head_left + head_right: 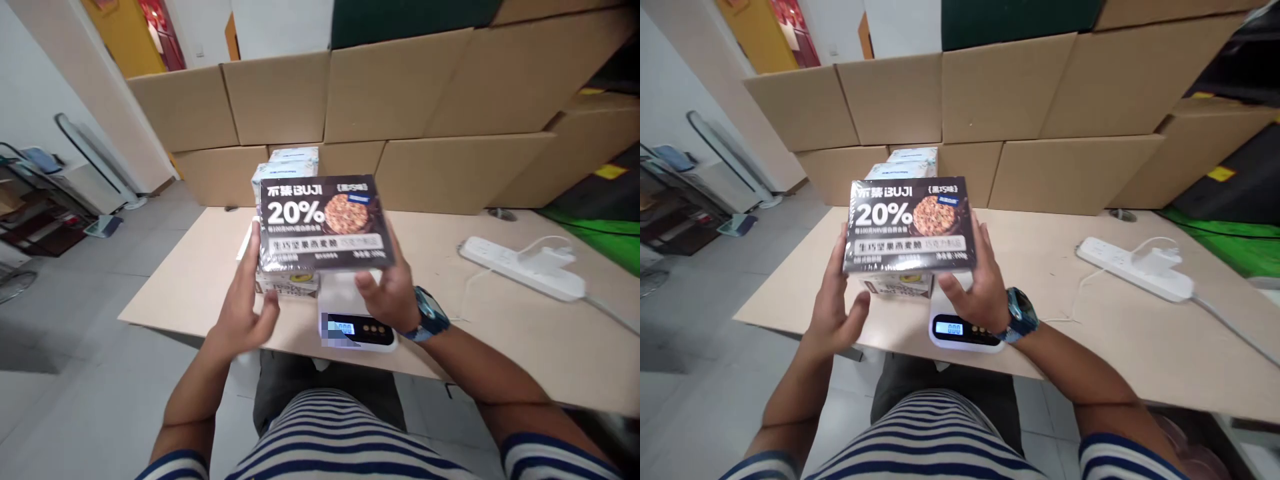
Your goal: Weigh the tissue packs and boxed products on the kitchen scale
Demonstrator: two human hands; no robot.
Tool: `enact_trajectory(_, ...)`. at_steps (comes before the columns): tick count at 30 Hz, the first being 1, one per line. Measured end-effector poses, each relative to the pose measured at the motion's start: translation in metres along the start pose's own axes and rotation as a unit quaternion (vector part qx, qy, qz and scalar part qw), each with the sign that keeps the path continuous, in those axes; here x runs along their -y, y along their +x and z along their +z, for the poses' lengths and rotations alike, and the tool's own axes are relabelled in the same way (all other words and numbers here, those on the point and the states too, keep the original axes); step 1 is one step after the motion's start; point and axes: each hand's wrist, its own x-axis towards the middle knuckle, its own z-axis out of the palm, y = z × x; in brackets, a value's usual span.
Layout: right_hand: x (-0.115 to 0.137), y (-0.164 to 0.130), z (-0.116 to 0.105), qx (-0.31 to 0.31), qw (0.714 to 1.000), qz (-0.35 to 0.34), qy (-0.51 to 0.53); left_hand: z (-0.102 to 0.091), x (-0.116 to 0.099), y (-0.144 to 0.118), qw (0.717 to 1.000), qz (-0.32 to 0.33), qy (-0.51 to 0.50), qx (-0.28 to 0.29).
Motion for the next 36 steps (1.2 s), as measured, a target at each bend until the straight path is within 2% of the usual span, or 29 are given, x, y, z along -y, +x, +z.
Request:
enact_trajectory(3, -0.013, -0.036, -0.036, -0.071, 0.997, -0.010, -0.031, 0.032, -0.019, 0.000, 0.996, 0.062, -0.046, 0.053)
enact_trajectory(7, -0.035, -0.074, -0.067, -0.104, 0.987, 0.056, -0.106, 0.089, -0.017, 0.004, 0.987, 0.072, -0.112, 0.086)
enact_trajectory(10, -0.051, -0.089, -0.080, -0.095, 0.983, 0.111, -0.113, 0.119, -0.016, -0.003, 0.979, 0.048, -0.152, 0.124)
enact_trajectory(14, -0.071, -0.097, -0.093, -0.031, 0.986, 0.161, -0.028, 0.139, -0.019, -0.032, 0.969, -0.028, -0.176, 0.171)
enact_trajectory(18, -0.091, -0.103, -0.101, 0.070, 0.979, 0.193, 0.003, 0.148, -0.021, -0.062, 0.969, -0.063, -0.165, 0.174)
enact_trajectory(21, -0.101, -0.102, -0.101, 0.102, 0.977, 0.187, -0.004, 0.149, -0.015, -0.069, 0.978, -0.069, -0.126, 0.149)
enact_trajectory(24, -0.105, -0.094, -0.098, 0.113, 0.979, 0.153, -0.076, 0.145, -0.006, -0.068, 0.986, -0.064, -0.069, 0.135)
enact_trajectory(28, -0.104, -0.090, -0.091, 0.101, 0.972, 0.117, -0.176, 0.137, -0.002, -0.066, 0.983, -0.103, 0.003, 0.153)
enact_trajectory(33, -0.103, -0.102, -0.088, 0.115, 0.964, 0.132, -0.199, 0.131, -0.011, -0.064, 0.976, -0.163, -0.002, 0.141)
enact_trajectory(36, -0.100, -0.104, -0.091, 0.117, 0.962, 0.154, -0.192, 0.129, -0.010, -0.066, 0.976, -0.173, -0.032, 0.131)
